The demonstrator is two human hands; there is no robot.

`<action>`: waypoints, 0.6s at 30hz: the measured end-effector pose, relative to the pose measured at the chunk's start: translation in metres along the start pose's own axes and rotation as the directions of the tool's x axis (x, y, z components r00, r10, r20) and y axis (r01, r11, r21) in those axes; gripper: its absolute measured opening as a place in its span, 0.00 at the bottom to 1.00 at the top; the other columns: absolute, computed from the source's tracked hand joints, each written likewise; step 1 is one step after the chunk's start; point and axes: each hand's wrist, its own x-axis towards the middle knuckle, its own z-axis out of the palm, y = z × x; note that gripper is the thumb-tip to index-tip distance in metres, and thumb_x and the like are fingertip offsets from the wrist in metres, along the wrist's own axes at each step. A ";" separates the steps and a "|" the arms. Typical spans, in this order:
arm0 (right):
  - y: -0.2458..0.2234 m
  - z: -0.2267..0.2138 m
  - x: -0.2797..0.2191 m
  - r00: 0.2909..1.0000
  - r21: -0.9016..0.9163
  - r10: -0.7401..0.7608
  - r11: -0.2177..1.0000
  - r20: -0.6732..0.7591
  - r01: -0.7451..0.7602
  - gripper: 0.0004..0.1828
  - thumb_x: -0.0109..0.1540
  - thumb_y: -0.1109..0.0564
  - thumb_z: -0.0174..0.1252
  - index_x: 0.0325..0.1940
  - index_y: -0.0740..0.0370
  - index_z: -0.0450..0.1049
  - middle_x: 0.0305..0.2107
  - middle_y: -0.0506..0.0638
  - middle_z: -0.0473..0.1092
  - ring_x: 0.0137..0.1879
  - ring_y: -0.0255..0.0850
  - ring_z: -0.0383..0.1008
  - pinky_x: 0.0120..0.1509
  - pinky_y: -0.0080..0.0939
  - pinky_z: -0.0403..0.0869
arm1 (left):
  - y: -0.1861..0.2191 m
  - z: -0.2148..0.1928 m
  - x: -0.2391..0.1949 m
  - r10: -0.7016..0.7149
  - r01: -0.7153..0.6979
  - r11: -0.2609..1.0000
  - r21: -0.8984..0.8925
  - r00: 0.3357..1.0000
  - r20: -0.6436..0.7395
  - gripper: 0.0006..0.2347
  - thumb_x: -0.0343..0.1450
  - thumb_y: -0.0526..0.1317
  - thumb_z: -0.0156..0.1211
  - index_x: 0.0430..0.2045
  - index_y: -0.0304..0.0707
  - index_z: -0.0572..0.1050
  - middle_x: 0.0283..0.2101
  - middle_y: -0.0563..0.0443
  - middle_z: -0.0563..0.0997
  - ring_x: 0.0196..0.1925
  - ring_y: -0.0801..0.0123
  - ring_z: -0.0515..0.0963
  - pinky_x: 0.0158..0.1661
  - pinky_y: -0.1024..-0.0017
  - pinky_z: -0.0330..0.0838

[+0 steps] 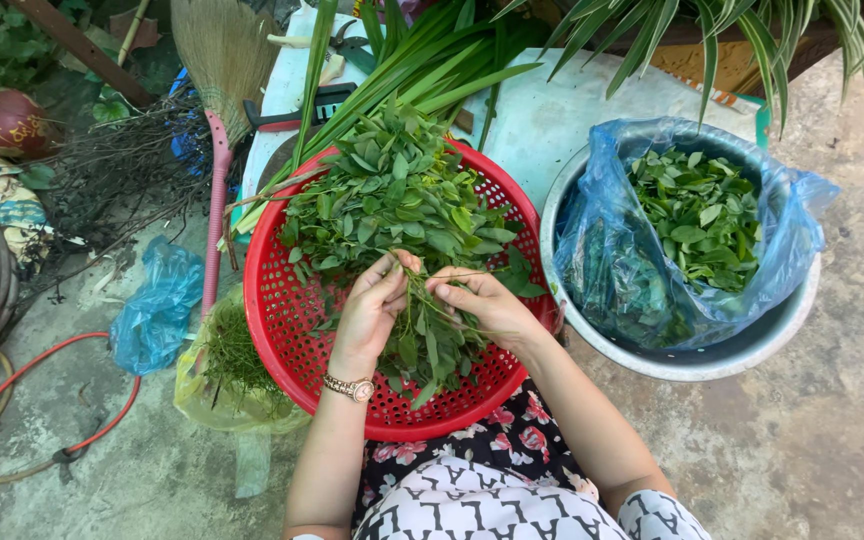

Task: The person sits and repeatedly picks leafy stems from a red basket, plucks leaves by hand, and places them into a blue plastic bag inside a metal bowl. The stems are discarded into a yellow bag on the floor.

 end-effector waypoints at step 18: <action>0.005 0.012 -0.040 0.975 -0.495 -0.135 0.844 0.177 0.207 0.14 0.72 0.53 0.44 0.38 0.64 0.68 0.36 0.46 0.65 0.46 0.38 0.67 0.56 0.36 0.68 | 0.014 -0.020 0.007 0.195 -0.180 0.980 0.083 0.947 -0.253 0.04 0.78 0.35 0.52 0.41 0.40 0.75 0.44 0.57 0.78 0.33 0.86 0.68 0.29 0.85 0.57</action>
